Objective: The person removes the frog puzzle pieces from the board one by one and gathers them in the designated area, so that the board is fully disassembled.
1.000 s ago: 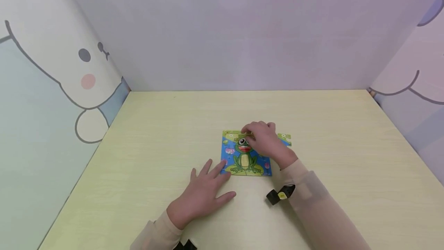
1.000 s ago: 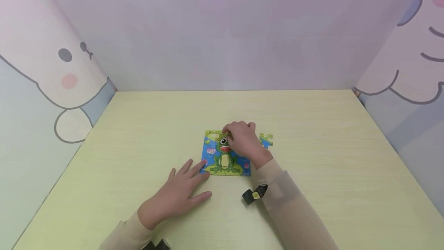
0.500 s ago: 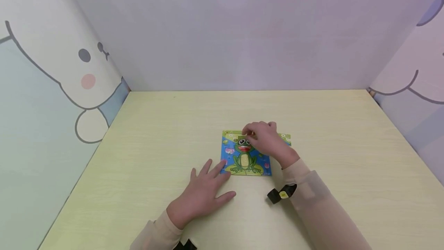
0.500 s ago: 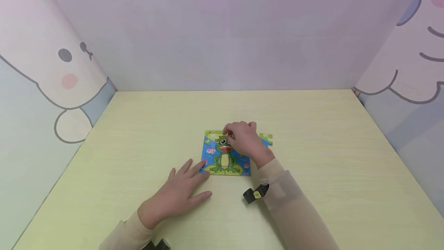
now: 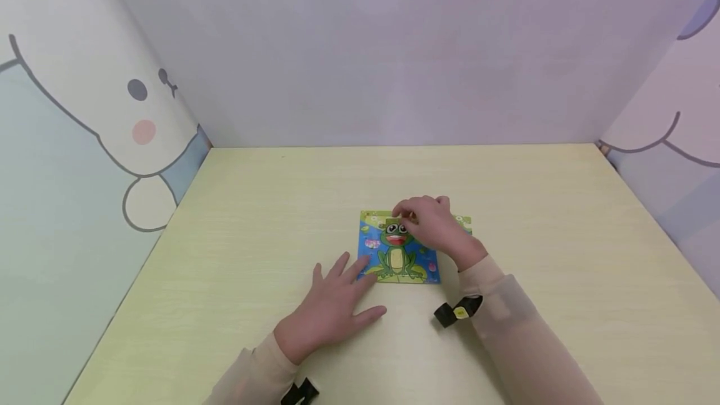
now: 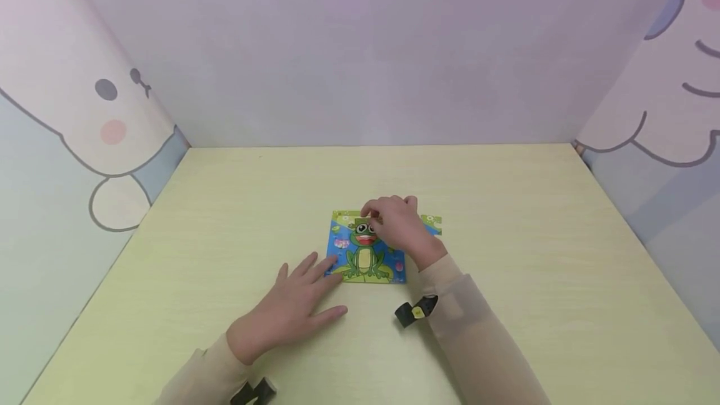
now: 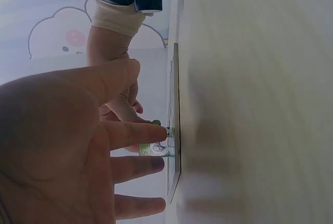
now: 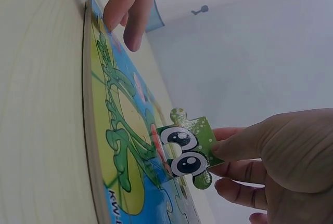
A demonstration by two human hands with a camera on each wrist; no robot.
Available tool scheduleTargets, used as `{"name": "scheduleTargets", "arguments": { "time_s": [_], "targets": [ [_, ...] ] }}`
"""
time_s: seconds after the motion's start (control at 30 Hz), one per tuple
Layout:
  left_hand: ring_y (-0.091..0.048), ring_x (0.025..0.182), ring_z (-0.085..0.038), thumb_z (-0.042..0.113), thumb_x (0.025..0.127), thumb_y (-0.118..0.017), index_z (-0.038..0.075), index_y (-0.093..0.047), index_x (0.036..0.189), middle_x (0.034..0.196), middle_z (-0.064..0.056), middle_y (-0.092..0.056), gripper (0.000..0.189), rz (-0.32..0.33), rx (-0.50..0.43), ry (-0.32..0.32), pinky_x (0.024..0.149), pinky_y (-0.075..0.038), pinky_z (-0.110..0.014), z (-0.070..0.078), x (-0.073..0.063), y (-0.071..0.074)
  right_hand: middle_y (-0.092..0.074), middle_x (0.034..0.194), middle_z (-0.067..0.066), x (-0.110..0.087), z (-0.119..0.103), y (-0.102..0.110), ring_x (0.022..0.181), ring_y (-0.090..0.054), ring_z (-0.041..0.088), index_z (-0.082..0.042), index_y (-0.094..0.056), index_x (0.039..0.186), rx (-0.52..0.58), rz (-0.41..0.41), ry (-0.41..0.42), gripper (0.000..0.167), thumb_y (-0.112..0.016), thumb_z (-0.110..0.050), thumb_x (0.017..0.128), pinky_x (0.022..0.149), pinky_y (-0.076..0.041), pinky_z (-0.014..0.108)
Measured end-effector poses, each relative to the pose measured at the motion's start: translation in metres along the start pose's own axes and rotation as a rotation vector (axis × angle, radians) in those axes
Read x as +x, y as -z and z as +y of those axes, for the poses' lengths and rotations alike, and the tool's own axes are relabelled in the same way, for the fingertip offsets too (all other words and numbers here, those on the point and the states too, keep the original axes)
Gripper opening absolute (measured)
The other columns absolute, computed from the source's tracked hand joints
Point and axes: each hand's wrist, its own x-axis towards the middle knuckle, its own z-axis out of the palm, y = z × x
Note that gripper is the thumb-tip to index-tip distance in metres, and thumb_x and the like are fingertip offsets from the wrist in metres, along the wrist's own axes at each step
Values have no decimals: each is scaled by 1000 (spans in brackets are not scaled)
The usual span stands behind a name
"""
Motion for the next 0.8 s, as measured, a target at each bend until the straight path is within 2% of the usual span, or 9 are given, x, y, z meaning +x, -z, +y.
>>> {"name": "scheduleTargets", "arguments": {
  "time_s": [0.2, 0.4, 0.8],
  "targets": [
    [-30, 157, -43, 57, 102, -58, 17, -60, 148, 167, -7, -42, 60, -33, 38, -38, 110, -25, -84, 11, 16, 1, -77, 104, 2, 0, 1, 3, 101, -66, 25, -16, -77, 118, 11, -15, -18, 19, -67, -14, 103, 101, -30, 60],
    [-29, 159, -38, 59, 103, -55, 19, -57, 150, 169, -3, -39, 62, -58, 74, -41, 111, -26, -83, 15, 28, -2, -77, 103, 2, 1, 2, 4, 99, -66, 24, -15, -77, 119, 27, -37, -25, 19, -67, -16, 103, 100, -29, 59],
    [-32, 158, -36, 59, 103, -55, 21, -58, 149, 167, -1, -43, 59, -61, 89, -47, 109, -29, -82, 19, 37, -7, -77, 102, 2, 0, 7, 4, 96, -66, 24, -14, -77, 118, 30, -26, -9, 18, -66, -15, 103, 99, -27, 58]
  ]
}}
